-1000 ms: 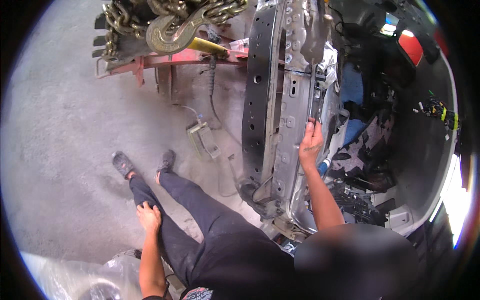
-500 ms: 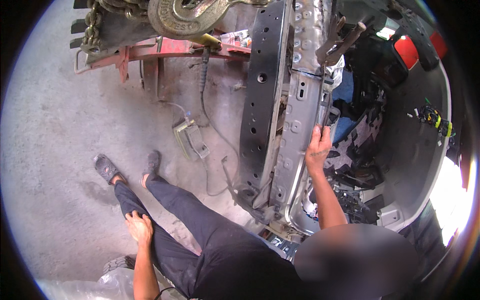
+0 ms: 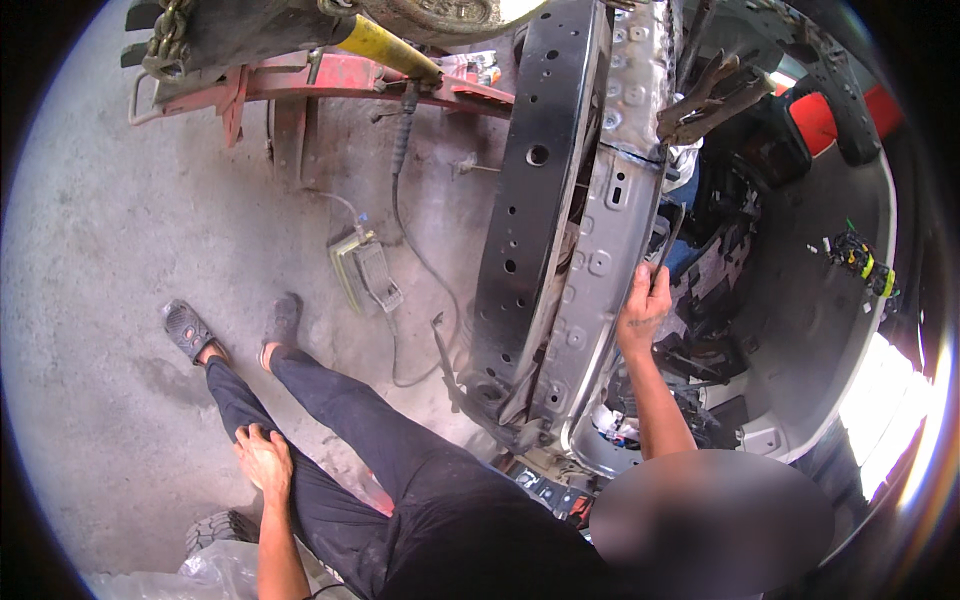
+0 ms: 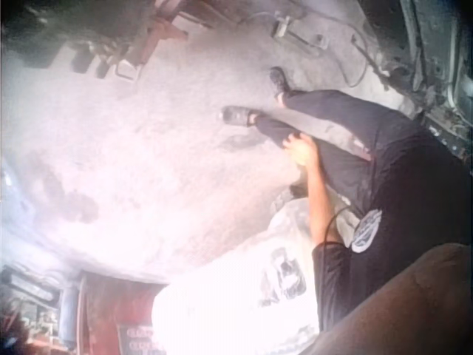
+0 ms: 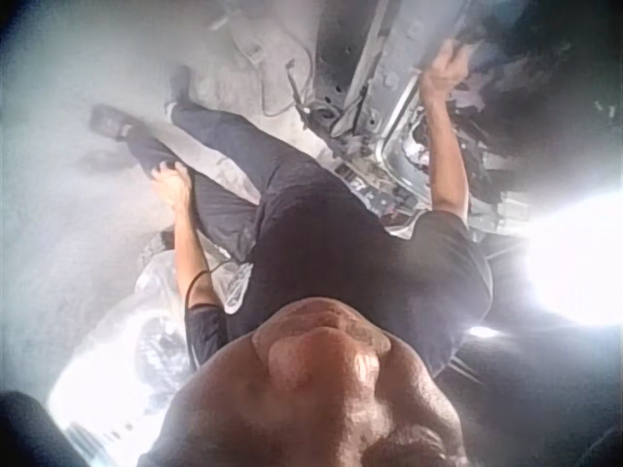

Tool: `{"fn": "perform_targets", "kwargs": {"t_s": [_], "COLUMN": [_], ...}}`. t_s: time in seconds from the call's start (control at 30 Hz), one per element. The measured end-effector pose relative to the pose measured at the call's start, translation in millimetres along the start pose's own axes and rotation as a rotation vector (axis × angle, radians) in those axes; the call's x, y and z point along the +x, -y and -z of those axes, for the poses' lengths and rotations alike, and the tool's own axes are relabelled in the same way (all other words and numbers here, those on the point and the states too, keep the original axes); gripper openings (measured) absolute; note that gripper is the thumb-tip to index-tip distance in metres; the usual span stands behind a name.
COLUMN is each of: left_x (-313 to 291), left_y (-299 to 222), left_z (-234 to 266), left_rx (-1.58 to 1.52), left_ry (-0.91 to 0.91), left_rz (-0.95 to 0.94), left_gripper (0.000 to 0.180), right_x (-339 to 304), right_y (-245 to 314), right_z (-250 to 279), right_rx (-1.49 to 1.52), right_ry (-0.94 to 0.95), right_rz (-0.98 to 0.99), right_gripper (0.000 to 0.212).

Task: The person uses a hammer and a yellow pry bar to straighten and adjust a damaged car frame section mounted on a red frame machine. They repeatedly tap and lever the metal, then fit a black rubber seal into a channel along the frame edge.

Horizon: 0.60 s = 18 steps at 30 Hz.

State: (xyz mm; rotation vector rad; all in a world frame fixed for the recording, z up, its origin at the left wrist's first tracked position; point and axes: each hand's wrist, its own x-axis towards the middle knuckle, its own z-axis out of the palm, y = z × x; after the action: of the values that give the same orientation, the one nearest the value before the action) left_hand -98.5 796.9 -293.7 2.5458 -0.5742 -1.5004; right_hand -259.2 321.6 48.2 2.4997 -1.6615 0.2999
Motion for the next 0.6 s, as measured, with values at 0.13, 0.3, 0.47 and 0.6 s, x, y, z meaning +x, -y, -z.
{"fn": "perform_targets", "kwargs": {"t_s": [0.13, 0.3, 0.47, 0.6], "left_x": [0.5, 1.5, 2.7, 3.9], "left_y": [-3.3, -5.4, -4.0, -1.6], "left_z": [1.4, 1.7, 3.2, 1.1], "left_rx": [-0.001, 0.023, 0.033, 0.025], "left_ry": [0.012, 0.002, 0.009, 0.002], "left_rz": [0.013, 0.01, -0.017, -0.028], "left_gripper": [0.037, 0.037, 0.037, 0.035], "right_x": [1.1, 2.1, 2.5, 1.9], "right_y": [-3.2, -0.2, -2.7, -3.8], "right_z": [-0.1, -1.6, -0.5, -0.9], "right_rx": [-0.018, -0.022, -0.061, -0.117], "right_ry": [-0.02, -0.023, 0.0, 0.009], "right_rz": [0.045, 0.066, 0.073, 0.097], "right_gripper": [0.028, 0.028, 0.026, 0.025]}}
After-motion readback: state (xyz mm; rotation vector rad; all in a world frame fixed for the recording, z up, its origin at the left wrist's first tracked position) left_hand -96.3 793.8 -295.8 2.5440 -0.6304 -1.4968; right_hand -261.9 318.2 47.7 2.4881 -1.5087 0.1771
